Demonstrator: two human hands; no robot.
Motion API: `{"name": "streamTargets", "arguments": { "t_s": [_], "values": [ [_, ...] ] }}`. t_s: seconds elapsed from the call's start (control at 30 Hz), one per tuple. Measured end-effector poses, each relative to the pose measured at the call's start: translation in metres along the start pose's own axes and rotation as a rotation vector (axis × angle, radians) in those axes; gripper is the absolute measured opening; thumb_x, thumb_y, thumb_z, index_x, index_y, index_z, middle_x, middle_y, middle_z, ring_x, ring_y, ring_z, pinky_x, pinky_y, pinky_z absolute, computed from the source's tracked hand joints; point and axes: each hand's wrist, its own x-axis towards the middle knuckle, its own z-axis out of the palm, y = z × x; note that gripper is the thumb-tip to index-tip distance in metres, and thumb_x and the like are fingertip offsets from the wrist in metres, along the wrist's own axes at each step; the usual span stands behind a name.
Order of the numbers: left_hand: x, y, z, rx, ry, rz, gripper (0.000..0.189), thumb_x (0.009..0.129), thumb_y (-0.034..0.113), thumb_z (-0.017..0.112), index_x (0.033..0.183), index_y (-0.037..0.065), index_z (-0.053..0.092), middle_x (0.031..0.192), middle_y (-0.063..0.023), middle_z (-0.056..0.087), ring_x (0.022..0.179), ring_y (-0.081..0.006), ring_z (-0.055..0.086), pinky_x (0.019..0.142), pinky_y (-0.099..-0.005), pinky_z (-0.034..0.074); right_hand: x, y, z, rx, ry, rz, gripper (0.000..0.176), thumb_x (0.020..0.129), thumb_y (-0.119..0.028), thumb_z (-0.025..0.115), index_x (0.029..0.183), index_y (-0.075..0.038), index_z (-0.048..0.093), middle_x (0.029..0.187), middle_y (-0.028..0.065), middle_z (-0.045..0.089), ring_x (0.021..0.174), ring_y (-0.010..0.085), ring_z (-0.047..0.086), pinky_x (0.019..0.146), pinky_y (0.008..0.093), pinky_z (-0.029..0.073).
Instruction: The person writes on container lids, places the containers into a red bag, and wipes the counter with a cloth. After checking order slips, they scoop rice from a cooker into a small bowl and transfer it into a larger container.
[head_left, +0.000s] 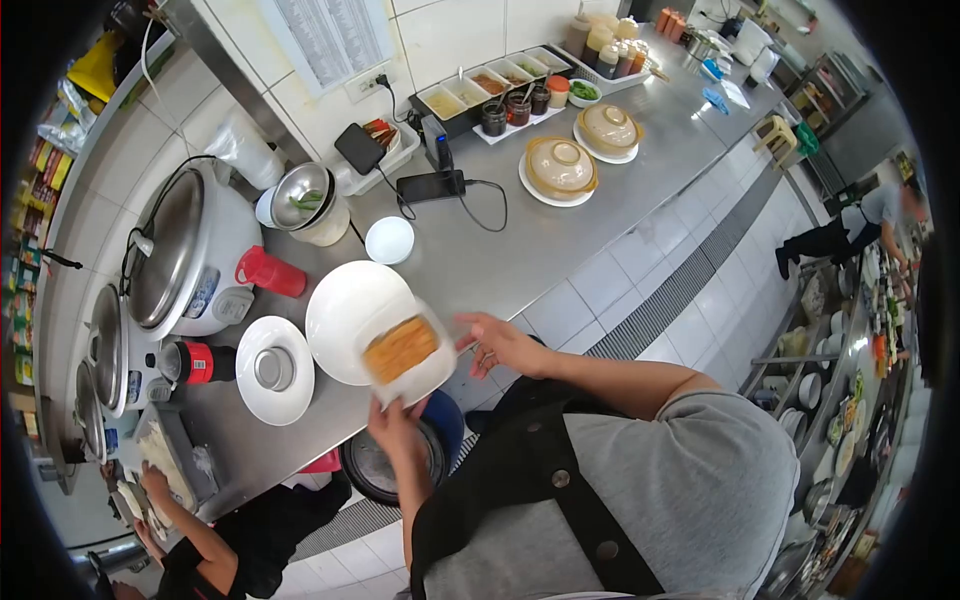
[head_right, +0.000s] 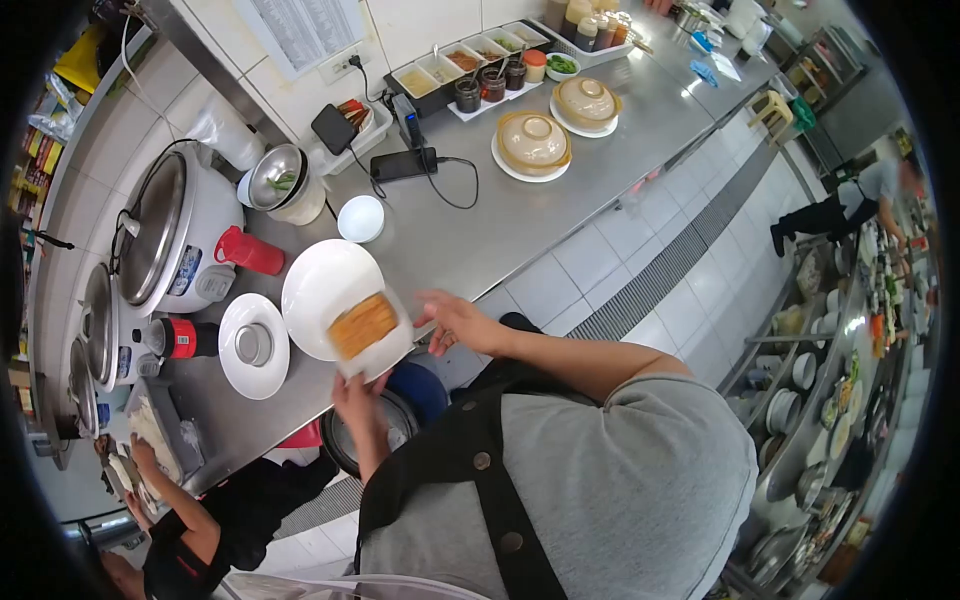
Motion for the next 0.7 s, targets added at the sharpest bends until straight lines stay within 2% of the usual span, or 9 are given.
{"name": "streamTargets", "arguments": {
  "t_s": [0.03, 0.13, 0.17, 0.3, 0.4, 0.43, 0.53, 0.57, 0.7],
  "values": [
    [0.0, -0.008, 0.028, 0.002, -0.058, -0.036, 0.043, 0.092, -0.003, 0.048, 0.135, -0.007, 0.048, 0.117, -0.0198, 0.064, 0.098, -0.0323, 0.069, 0.078, -0.0418, 0.063, -0.001, -0.006, -0.01, 0.055, 0.034, -0.025, 0.053, 0.104, -0.034, 0.045, 0.147, -0.004, 0.034, 0.114, 0.0165, 0.059, 0.077, 0.0203, 0.066, 0.07, 0.0353, 0.059],
    [0.005, -0.04, 0.099, 0.017, -0.196, -0.068, 0.041, 0.094, -0.003, 0.045, 0.134, -0.007, 0.048, 0.117, -0.0194, 0.064, 0.098, -0.0313, 0.069, 0.082, -0.0415, 0.063, -0.004, -0.015, -0.066, 0.049, 0.137, -0.102, 0.048, 0.105, -0.024, 0.041, 0.148, -0.003, 0.034, 0.118, 0.0152, 0.058, 0.086, 0.0221, 0.066, 0.071, 0.0362, 0.059],
    [0.006, -0.047, 0.122, 0.029, -0.235, -0.059, 0.041, 0.093, -0.004, 0.045, 0.134, -0.007, 0.048, 0.117, -0.0195, 0.064, 0.099, -0.0314, 0.069, 0.082, -0.0415, 0.063, -0.005, -0.02, -0.084, -0.01, 0.209, -0.153, 0.045, 0.103, -0.017, 0.04, 0.145, -0.002, 0.036, 0.11, 0.017, 0.061, 0.077, 0.023, 0.067, 0.064, 0.0339, 0.061],
    [0.013, -0.075, 0.213, 0.063, -0.388, -0.068, 0.046, 0.096, -0.002, 0.047, 0.142, -0.004, 0.041, 0.118, -0.0201, 0.063, 0.1, -0.0309, 0.069, 0.087, -0.0405, 0.061, -0.021, -0.06, -0.164, -0.188, 0.355, -0.207, 0.042, 0.099, -0.009, 0.04, 0.14, 0.0, 0.04, 0.109, 0.0168, 0.061, 0.077, 0.0227, 0.068, 0.061, 0.0329, 0.061],
    [0.012, -0.09, 0.279, 0.183, -0.61, -0.126, 0.053, 0.101, 0.003, 0.047, 0.151, 0.002, 0.029, 0.119, -0.02, 0.063, 0.107, -0.0298, 0.067, 0.095, -0.0409, 0.056, -0.039, -0.089, -0.233, -0.207, 0.481, -0.233, 0.039, 0.098, -0.006, 0.041, 0.135, 0.001, 0.046, 0.106, 0.0157, 0.064, 0.075, 0.0221, 0.069, 0.057, 0.0327, 0.061],
    [0.005, -0.083, 0.3, 0.232, -0.751, -0.145, 0.06, 0.104, 0.012, 0.047, 0.157, 0.008, 0.019, 0.119, -0.0207, 0.064, 0.112, -0.029, 0.065, 0.1, -0.0398, 0.051, -0.044, -0.097, -0.264, -0.185, 0.514, -0.255, 0.038, 0.098, -0.006, 0.041, 0.134, 0.002, 0.047, 0.104, 0.0151, 0.065, 0.075, 0.0219, 0.069, 0.056, 0.0327, 0.061],
    [0.012, -0.089, 0.335, 0.306, -1.016, -0.232, 0.057, 0.106, 0.017, 0.044, 0.157, 0.009, 0.019, 0.119, -0.02, 0.065, 0.112, -0.0282, 0.065, 0.1, -0.0385, 0.05, -0.058, -0.127, -0.351, -0.203, 0.732, -0.427, 0.037, 0.096, -0.003, 0.041, 0.13, 0.003, 0.051, 0.098, 0.0153, 0.069, 0.072, 0.0233, 0.07, 0.055, 0.0333, 0.06],
    [0.015, -0.094, 0.342, 0.374, -1.036, -0.246, 0.053, 0.107, 0.021, 0.043, 0.155, 0.009, 0.027, 0.118, -0.0198, 0.066, 0.112, -0.027, 0.064, 0.101, -0.0393, 0.049, -0.064, -0.145, -0.375, -0.227, 0.827, -0.468, 0.035, 0.096, -0.004, 0.042, 0.128, 0.004, 0.051, 0.099, 0.0158, 0.069, 0.072, 0.0233, 0.07, 0.056, 0.0332, 0.061],
    [0.022, -0.111, 0.337, 0.469, -0.938, -0.257, 0.05, 0.104, 0.024, 0.052, 0.15, 0.01, 0.04, 0.117, -0.0156, 0.067, 0.107, -0.0222, 0.066, 0.096, -0.0351, 0.051, -0.073, -0.216, -0.473, -0.241, 1.111, -0.585, 0.027, 0.097, -0.007, 0.045, 0.121, 0.005, 0.052, 0.103, 0.0175, 0.067, 0.071, 0.0244, 0.07, 0.057, 0.0326, 0.062]
  ]
}}
